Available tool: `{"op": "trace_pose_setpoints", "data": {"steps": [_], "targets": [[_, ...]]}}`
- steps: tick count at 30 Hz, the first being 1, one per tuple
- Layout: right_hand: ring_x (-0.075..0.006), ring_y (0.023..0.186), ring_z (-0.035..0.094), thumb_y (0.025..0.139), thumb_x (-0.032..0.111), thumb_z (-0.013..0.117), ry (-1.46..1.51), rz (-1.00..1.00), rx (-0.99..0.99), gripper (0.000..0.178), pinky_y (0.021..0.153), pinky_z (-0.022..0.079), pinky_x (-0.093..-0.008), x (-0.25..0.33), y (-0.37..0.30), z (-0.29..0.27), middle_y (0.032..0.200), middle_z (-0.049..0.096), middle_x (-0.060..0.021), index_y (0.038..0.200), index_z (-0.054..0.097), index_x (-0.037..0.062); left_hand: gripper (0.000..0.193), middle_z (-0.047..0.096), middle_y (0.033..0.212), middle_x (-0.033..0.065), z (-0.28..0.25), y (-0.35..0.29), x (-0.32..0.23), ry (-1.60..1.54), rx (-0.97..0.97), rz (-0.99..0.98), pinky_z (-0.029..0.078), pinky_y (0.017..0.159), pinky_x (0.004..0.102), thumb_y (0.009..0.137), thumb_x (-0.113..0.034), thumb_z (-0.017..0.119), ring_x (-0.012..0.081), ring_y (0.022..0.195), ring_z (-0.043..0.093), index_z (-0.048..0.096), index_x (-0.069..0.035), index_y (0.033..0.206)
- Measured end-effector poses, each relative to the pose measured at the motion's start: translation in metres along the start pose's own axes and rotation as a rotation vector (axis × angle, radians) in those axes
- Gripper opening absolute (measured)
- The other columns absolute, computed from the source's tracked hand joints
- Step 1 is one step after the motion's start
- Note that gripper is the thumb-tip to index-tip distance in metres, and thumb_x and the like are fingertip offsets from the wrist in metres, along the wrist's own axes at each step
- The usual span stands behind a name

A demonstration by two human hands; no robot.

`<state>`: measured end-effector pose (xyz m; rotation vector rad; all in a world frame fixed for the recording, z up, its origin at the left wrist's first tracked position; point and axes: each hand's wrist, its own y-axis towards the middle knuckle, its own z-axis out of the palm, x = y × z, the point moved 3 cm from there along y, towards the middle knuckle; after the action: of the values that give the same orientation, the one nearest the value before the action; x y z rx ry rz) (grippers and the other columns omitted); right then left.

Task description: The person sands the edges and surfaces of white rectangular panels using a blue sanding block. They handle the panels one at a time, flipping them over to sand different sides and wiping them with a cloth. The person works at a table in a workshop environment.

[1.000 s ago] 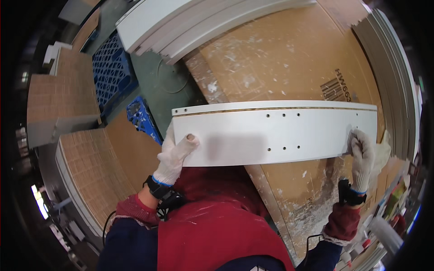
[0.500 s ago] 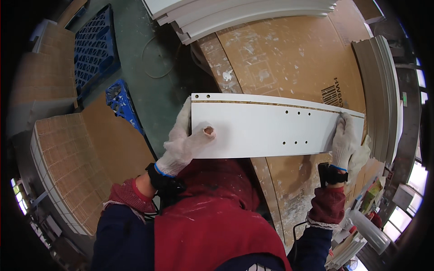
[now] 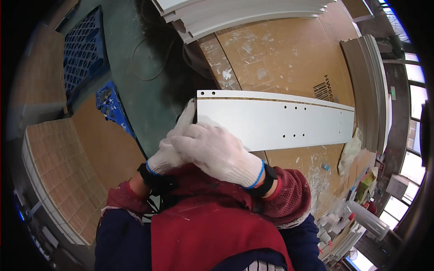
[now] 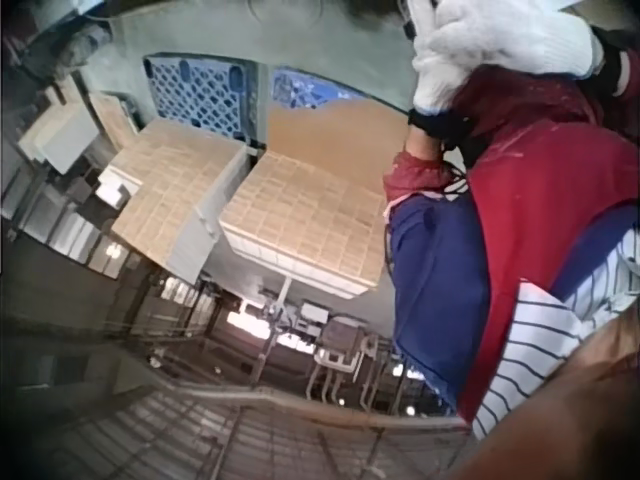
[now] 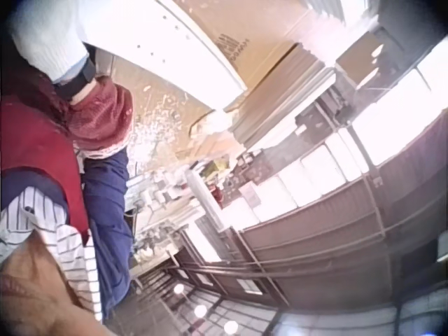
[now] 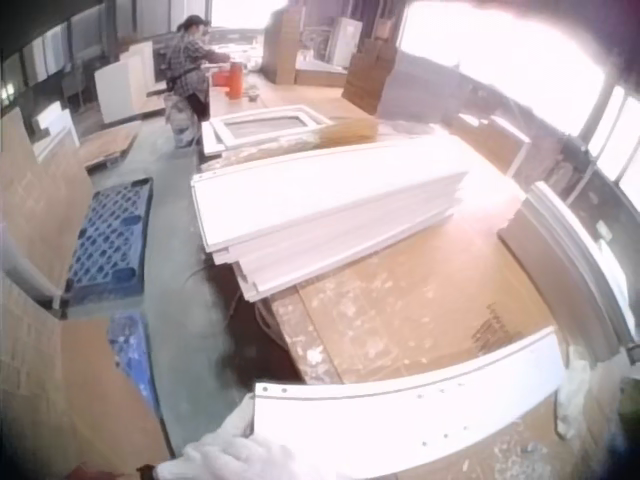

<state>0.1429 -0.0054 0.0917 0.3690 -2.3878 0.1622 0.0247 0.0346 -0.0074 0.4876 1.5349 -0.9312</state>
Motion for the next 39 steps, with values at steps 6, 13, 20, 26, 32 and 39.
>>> {"op": "trace_pose_setpoints", "data": {"steps": [6,13,20,26,32,39], "targets": [[-0.0202,0.076,0.062,0.083,0.002,0.062,0.358,0.601,-0.488,0.024,0.071,0.049,-0.029,-0.051,-0.133,-0.045,0.088,0.066,-0.0096,0.106,0.066,0.0024,0.094,0.022,0.153,0.0199,-0.022,-0.015,-0.002,-0.226,-0.01,-0.093,0.035,0.107,0.04,0.071,-0.007,0.07,0.0358,0.137,0.032,0.017,-0.002,0.149],[-0.0215,0.091,0.063,0.089,0.011,0.058,0.288,1.137,-0.885,0.025,0.082,0.048,-0.0301,-0.102,-0.317,-0.003,0.1,0.066,-0.0135,0.11,0.063,-0.0008,0.1,0.034,0.143,0.0252,-0.026,0.014,-0.007,-0.144,-0.202,0.158,0.035,0.104,0.0378,0.078,-0.04,0.074,0.033,0.129,0.041,0.017,0.01,0.144],[-0.027,0.095,0.063,0.088,0.019,0.058,0.104,1.271,-1.135,0.033,0.085,0.048,-0.0333,-0.102,-0.391,-0.013,0.103,0.065,-0.0177,0.114,0.06,-0.001,0.061,0.053,0.119,0.0109,0.006,0.02,0.007,-0.292,-0.397,-0.048,0.048,0.087,0.0321,0.088,-0.008,0.052,0.0216,0.104,0.056,0.03,-0.003,0.145],[-0.0317,0.095,0.058,0.082,0.013,0.059,-0.631,1.191,-0.864,0.038,0.081,0.049,-0.0392,-0.129,-0.413,-0.059,0.107,0.061,-0.0125,0.12,0.057,0.0096,0.057,0.053,0.119,0.0095,-0.006,0.008,0.018,-0.226,-0.424,0.046,0.047,0.091,0.0347,0.093,-0.018,0.054,0.0202,0.107,0.055,0.032,-0.001,0.143],[-0.0368,0.096,0.057,0.079,0.013,0.061,-0.58,1.33,-0.695,0.03,0.081,0.046,-0.0455,-0.159,-0.394,-0.064,0.094,0.065,-0.0172,0.108,0.061,0.0078,0.053,0.053,0.117,0.0035,0.016,0.005,-0.007,-0.124,-0.478,0.082,0.043,0.094,0.0261,0.095,-0.014,0.055,0.0124,0.105,0.053,0.035,0.002,0.142],[-0.0126,0.091,0.056,0.087,0.005,0.061,0.354,1.087,-1.187,0.041,0.079,0.048,-0.0254,-0.117,-0.329,-0.061,0.105,0.058,-0.0066,0.126,0.05,-0.0011,0.063,0.05,0.118,0.0039,0.02,0.014,0.0,-0.48,-0.375,0.189,0.044,0.086,0.0221,0.091,-0.01,0.061,0.0073,0.093,0.05,0.028,0.005,0.144]]}}
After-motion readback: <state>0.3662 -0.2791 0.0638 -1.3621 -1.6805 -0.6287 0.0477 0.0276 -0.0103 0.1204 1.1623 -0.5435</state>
